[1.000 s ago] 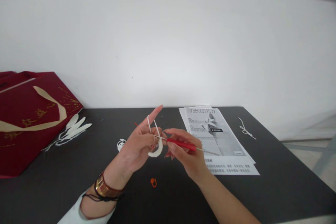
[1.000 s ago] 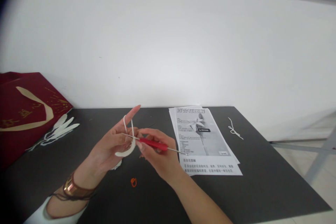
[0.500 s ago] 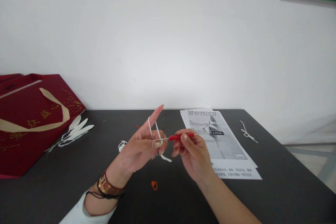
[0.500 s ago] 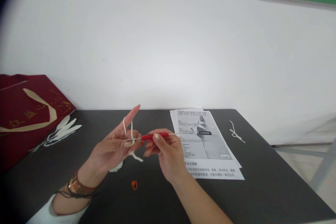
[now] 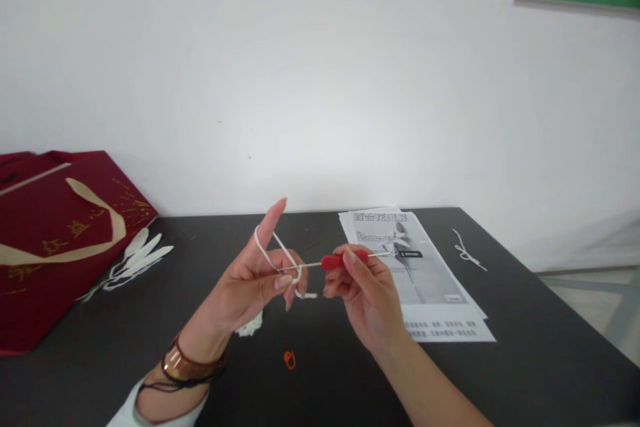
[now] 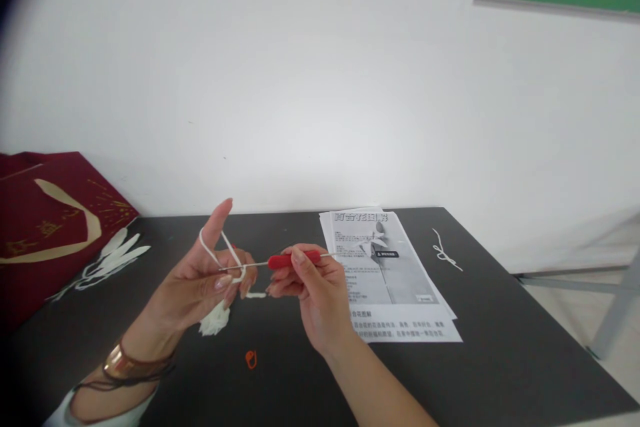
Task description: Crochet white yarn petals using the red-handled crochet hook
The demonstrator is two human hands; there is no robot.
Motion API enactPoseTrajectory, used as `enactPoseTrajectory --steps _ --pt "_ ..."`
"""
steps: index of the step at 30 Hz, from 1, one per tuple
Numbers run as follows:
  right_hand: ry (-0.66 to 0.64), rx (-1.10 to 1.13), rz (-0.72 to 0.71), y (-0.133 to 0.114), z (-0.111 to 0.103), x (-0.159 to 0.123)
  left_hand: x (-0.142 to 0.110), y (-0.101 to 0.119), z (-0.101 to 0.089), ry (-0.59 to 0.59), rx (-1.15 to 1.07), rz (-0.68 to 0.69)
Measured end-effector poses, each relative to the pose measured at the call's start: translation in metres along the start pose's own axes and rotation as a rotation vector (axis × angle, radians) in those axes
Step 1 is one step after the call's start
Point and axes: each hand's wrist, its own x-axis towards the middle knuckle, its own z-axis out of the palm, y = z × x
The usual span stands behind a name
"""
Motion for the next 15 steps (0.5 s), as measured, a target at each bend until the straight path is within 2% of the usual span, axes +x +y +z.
enactPoseTrajectory --steps 4,9,15 --pt "0.021 -0.161 -0.201 -0.001 -0.001 -0.007 0.002 0.002 0.0 0.034 0.1 0.02" --pt "0.04 -0.379 -0.44 0.004 -0.001 -0.017 0.006 -0.002 0.009 0.176 0.16 0.076" --pt "0.085 -0.352 -0.472 0.01 -0.002 -0.018 0.009 -0.008 0.018 0.269 0.165 0.117"
